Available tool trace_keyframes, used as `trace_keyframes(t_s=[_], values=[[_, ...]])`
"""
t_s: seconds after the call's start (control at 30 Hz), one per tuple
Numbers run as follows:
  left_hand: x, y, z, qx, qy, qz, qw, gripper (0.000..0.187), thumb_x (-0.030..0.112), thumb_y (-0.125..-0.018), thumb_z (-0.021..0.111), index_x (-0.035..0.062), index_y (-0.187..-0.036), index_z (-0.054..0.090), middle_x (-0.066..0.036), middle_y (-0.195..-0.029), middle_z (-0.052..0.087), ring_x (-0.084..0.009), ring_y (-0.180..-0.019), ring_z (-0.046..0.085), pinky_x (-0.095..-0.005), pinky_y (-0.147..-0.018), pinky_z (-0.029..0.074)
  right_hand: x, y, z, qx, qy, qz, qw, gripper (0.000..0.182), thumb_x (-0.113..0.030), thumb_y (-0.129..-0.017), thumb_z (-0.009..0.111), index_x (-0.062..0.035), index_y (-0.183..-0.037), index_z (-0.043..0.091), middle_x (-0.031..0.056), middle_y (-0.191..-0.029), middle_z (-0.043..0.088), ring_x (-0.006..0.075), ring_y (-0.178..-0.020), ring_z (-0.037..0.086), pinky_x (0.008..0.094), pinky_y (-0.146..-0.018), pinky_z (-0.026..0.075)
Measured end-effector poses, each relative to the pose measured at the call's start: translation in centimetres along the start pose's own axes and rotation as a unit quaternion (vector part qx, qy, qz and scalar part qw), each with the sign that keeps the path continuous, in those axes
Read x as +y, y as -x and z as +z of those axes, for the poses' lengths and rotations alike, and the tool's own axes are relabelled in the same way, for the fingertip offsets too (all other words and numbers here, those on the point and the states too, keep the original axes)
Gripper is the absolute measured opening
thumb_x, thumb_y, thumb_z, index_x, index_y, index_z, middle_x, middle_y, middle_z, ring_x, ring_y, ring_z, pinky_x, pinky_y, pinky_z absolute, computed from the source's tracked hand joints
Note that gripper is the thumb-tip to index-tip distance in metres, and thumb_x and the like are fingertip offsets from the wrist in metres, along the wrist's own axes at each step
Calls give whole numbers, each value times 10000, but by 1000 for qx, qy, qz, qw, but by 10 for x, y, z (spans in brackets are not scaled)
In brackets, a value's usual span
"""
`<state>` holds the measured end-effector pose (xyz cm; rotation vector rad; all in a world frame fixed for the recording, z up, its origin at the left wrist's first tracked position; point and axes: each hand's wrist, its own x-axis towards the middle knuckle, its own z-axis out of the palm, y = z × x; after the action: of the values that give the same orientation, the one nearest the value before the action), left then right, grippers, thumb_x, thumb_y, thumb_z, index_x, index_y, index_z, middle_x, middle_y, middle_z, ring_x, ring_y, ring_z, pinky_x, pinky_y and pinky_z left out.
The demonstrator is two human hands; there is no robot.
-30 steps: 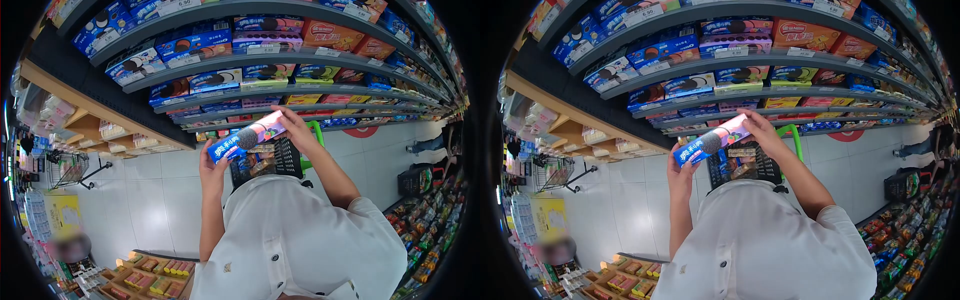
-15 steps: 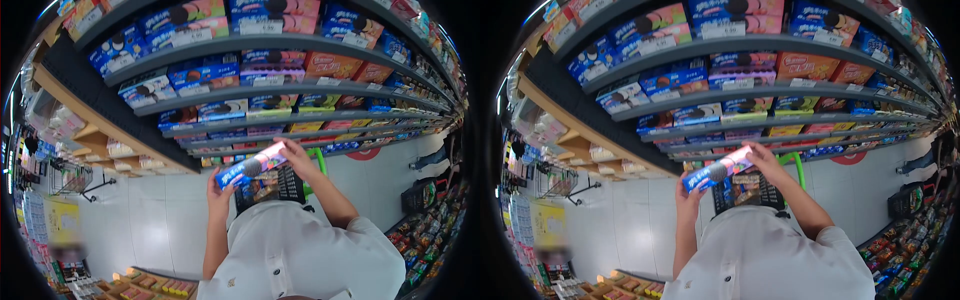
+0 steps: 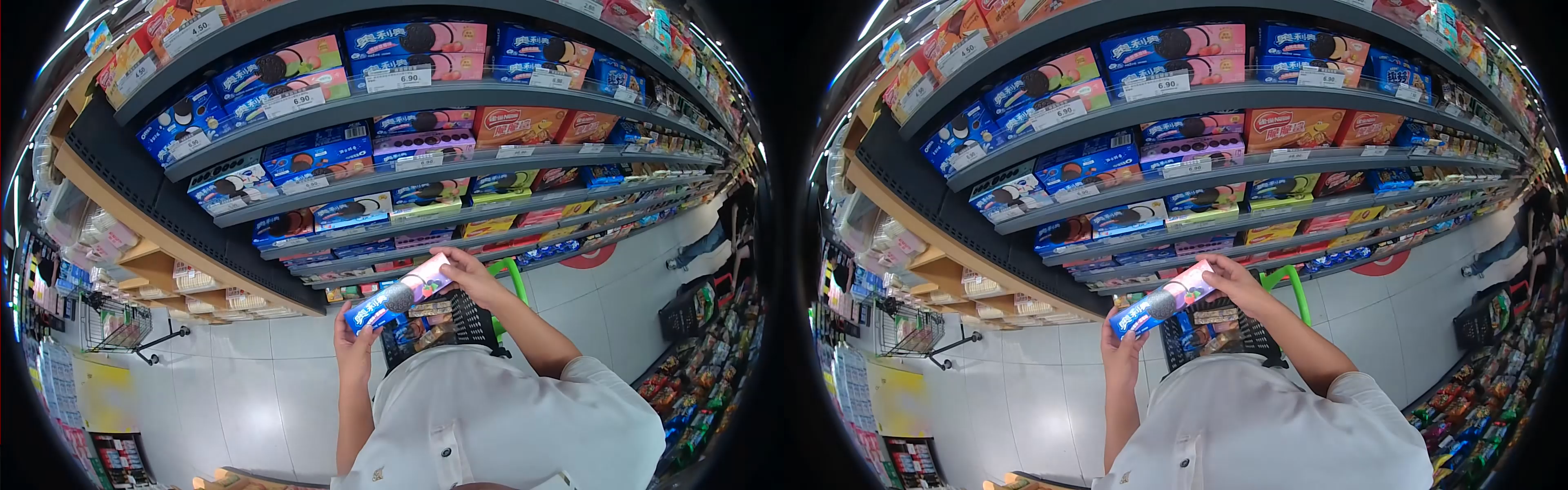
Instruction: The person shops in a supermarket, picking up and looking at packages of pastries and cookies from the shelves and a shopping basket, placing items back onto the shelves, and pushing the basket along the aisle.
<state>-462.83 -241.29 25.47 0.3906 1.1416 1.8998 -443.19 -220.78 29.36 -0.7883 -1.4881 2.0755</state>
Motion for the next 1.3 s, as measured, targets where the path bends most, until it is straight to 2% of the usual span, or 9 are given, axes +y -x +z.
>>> trace_keyframes(t_s=[0.27, 0.33, 0.7, 0.87, 0.93, 1.07, 1.17, 1.3], values=[[1, 0, 2, -1, 4, -2, 1000, 659, -22, -884, 661, 81, -1465, 368, -108, -1321, 542, -212, -1140, 603, -367, -922, 576, -2, 1, 0, 2, 6, 2, 1000, 463, -206, -989, 594, -103, -1424, 472, 44, -1199, 600, 133, -1079, 601, 296, -825, 566], [1, 0, 1, 0, 4, -3, 1000, 657, -19, -885, 662, 80, -1464, 368, -108, -1320, 542, -213, -1142, 603, -369, -922, 577, 1, 1, -1, -1, 11, -12, 1000, 468, -252, -995, 600, -92, -1415, 468, 50, -1193, 625, 134, -1049, 622, 285, -798, 559], [1, 3, 1, -7, -15, 2, 1000, 625, 12, -909, 635, 88, -1469, 366, -119, -1337, 523, -236, -1152, 602, -393, -946, 557, 1, 2, -2, -6, 10, 7, 1000, 473, -241, -984, 607, -109, -1419, 478, 39, -1192, 613, 125, -1066, 610, 281, -820, 569], [-1, 5, -2, -6, 34, -18, 999, 607, 6, -914, 646, 71, -1453, 375, -119, -1305, 542, -228, -1139, 610, -382, -921, 579, 2, 4, -2, -12, 15, 1, 1000, 469, -243, -987, 604, -108, -1419, 479, 43, -1198, 613, 131, -1066, 611, 282, -819, 571], [-3, 5, -2, -6, 35, -18, 999, 602, 3, -915, 642, 71, -1452, 377, -122, -1303, 543, -229, -1138, 610, -382, -920, 580, 2, 4, -1, -7, 20, -5, 1000, 480, -272, -997, 603, -73, -1413, 469, 57, -1170, 633, 135, -1040, 622, 285, -796, 559], [-7, 8, -2, 4, 25, -23, 999, 588, -7, -917, 629, 72, -1445, 383, -122, -1298, 541, -232, -1135, 611, -381, -916, 582, 6, 3, -5, -10, 14, 4, 1000, 479, -272, -997, 604, -69, -1410, 472, 59, -1175, 634, 136, -1054, 618, 285, -800, 559], [-11, 8, -2, 9, 26, -26, 999, 583, -13, -916, 625, 72, -1441, 386, -120, -1295, 540, -228, -1123, 614, -377, -914, 583, 10, -3, -10, -13, 15, 12, 1000, 477, -267, -995, 609, -61, -1405, 477, 67, -1211, 635, 144, -1069, 617, 303, -840, 546], [-12, 10, -1, 16, 19, -33, 999, 581, -16, -916, 622, 73, -1440, 387, -119, -1294, 538, -222, -1110, 616, -375, -913, 583, 8, -15, -16, -5, 56, -28, 998, 427, -249, -992, 614, -45, -1356, 524, 79, -1263, 629, 147, -1089, 616, 323, -906, 509]])
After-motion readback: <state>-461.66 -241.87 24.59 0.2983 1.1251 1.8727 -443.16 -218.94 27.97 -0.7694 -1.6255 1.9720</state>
